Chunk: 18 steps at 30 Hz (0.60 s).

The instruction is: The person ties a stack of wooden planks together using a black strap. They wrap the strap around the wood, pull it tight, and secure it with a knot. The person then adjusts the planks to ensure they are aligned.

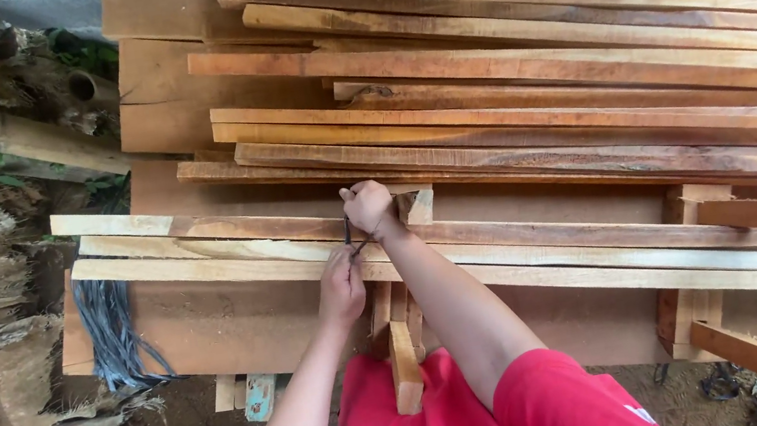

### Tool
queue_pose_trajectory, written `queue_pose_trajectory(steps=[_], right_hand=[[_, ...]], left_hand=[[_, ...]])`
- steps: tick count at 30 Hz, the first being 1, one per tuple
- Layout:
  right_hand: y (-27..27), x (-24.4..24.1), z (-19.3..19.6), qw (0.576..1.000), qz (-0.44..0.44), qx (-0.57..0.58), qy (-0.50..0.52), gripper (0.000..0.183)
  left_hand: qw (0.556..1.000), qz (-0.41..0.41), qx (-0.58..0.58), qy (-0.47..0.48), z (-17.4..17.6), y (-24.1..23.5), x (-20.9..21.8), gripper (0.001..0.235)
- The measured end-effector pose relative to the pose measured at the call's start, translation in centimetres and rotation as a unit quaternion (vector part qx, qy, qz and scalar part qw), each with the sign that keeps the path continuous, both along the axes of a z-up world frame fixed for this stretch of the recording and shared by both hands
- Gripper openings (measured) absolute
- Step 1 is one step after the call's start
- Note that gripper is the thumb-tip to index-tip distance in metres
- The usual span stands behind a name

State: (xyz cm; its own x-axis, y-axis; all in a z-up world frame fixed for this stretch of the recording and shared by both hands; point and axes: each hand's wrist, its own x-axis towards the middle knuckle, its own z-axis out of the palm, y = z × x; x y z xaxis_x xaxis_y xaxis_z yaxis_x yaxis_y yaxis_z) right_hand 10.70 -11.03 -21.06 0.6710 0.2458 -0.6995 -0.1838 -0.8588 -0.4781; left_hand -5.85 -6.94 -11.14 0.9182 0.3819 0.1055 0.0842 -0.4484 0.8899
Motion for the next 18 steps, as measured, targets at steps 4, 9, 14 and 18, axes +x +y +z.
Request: queue_pose_trajectory(steps=[4, 9, 14, 18], right_hand=[[-0.9, -1.6, 3.6, 0.992, 0.002, 0.070, -0.106, 0.044], [-2.6, -4.2, 6.0, 0.993, 0.065, 0.018, -0.097, 0.049], [-2.3, -4.0, 6.4, 0.996, 0.018, 0.067, -0.050, 0.027], [-3.2, -4.5, 5.1, 0.970, 0.025, 0.178, -0.164, 0.030]], left_hand=[[0.998, -0.055, 0.042, -0.007, 1.2, 0.3, 0.5, 0.023], [0.995, -0.082, 0.046, -0.035, 2.8, 0.3, 0.9, 0.019], [0.995, -0.075, 0.055, -0.031, 1.4, 0.3, 0.4, 0.018], [0.999, -0.029, 0.010, 0.015, 2.8, 0.1, 0.7, 0.022]])
